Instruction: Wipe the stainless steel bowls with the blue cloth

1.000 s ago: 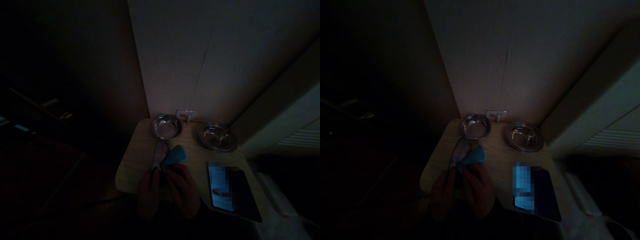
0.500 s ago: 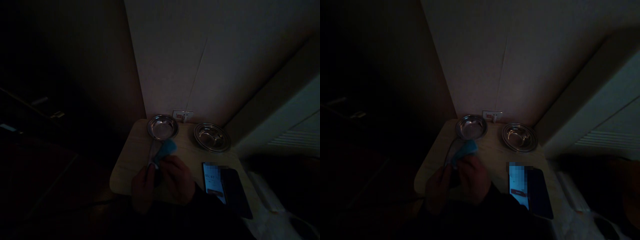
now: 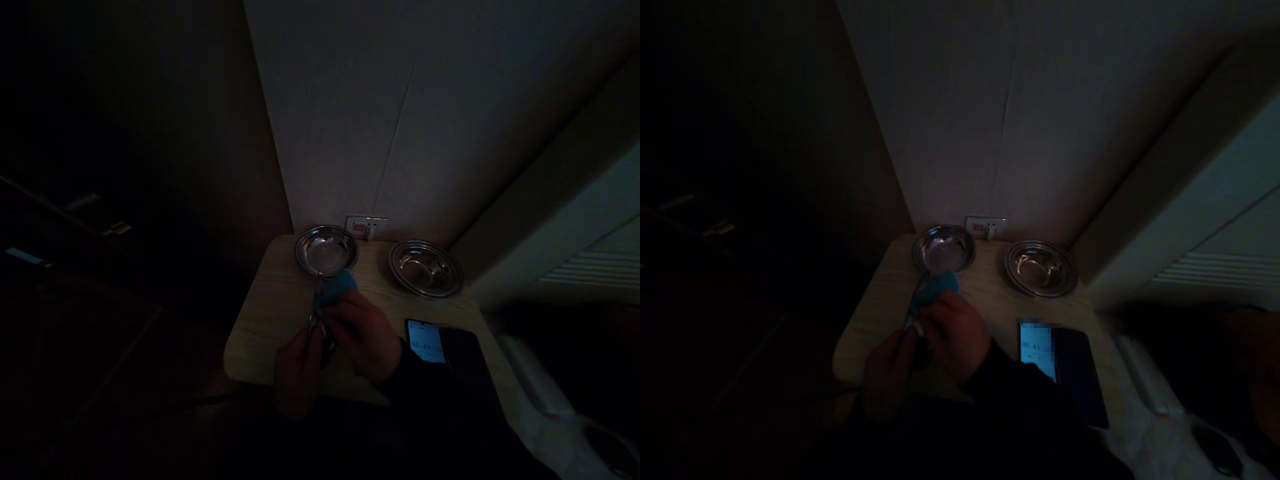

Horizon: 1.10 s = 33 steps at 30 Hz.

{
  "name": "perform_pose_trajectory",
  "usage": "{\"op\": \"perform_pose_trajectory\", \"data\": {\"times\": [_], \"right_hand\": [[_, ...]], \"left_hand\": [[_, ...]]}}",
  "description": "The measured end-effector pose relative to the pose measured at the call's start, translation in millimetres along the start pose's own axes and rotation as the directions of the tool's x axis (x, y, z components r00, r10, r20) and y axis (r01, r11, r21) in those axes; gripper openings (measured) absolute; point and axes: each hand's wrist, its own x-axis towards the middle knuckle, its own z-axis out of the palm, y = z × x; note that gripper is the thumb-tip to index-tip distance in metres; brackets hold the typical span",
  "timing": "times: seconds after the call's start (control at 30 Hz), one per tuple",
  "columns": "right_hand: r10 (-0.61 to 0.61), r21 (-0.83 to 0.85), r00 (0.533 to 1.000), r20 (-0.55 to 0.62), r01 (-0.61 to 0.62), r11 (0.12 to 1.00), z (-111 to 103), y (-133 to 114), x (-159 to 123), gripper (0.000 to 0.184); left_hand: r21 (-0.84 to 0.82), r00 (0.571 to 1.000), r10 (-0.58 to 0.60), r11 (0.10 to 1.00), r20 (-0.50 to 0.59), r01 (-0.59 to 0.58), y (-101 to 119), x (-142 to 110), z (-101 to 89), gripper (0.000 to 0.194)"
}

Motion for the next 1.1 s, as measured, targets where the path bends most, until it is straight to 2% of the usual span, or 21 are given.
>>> {"op": "perform_pose_trajectory", "data": {"times": [0.07, 0.17, 0.3, 0.43, 0.53, 0.67, 0.8, 0.9, 1.0, 1.1], "right_hand": [[0.021, 0.005, 0.999, 0.037, -0.021, 1.0, -2, 0, 2, 0.013], [0.048, -0.053, 0.999, 0.007, -0.048, 0.997, -4, -1, 3, 0.01], [0.025, -0.035, 0.998, 0.05, -0.024, 0.999, -4, 0, 6, 0.012], [0.005, -0.109, 1.0, -0.001, -0.005, 0.994, -2, -1, 7, 0.012], [-0.019, -0.037, 0.998, 0.066, 0.021, 0.999, 0, -1, 7, 0.012], [0.022, -0.078, 1.0, 0.014, -0.021, 0.997, -1, 7, 12, 0.012], [0.083, 0.051, 0.995, -0.052, -0.08, 0.995, 1, 13, 1, 0.014], [0.098, 0.094, 0.994, -0.041, -0.094, 0.991, 3, 5, -13, 0.012], [0.091, 0.049, 0.996, 0.008, -0.091, 0.995, 4, -5, -12, 0.009], [0.126, -0.044, 0.99, -0.057, -0.129, 0.991, 5, -8, -3, 0.008]], "left_hand": [[0.0, 1.0, 0.005, 1.0, 0.023, -0.005, 0, 0, 0.7, 0.037], [-0.003, 1.0, 0.016, 1.0, 0.014, -0.016, 1, 0, 0.9, 0.038], [-0.036, 1.0, 0.023, 0.999, 0.014, -0.022, 1, -2, 0.5, 0.038], [-0.017, 0.999, 0.038, 0.999, -0.012, -0.038, -2, -4, -0.5, 0.037], [-0.011, 1.0, 0.029, 1.0, -0.01, -0.029, -5, -4, -0.9, 0.037], [-0.032, 0.999, 0.045, 0.998, -0.008, -0.045, -8, -1, -0.4, 0.036], [-0.069, 0.999, 0.03, 0.997, 0.024, -0.028, -10, -1, -2.8, 0.036], [-0.079, 0.999, 0.035, 0.996, 0.022, -0.033, -10, -1, -4.4, 0.035], [-0.076, 0.998, 0.049, 0.996, 0.031, -0.046, -8, -1, -2.9, 0.034], [-0.03, 0.995, 0.091, 0.995, 0.037, -0.09, -7, 2, -0.2, 0.033]]}}
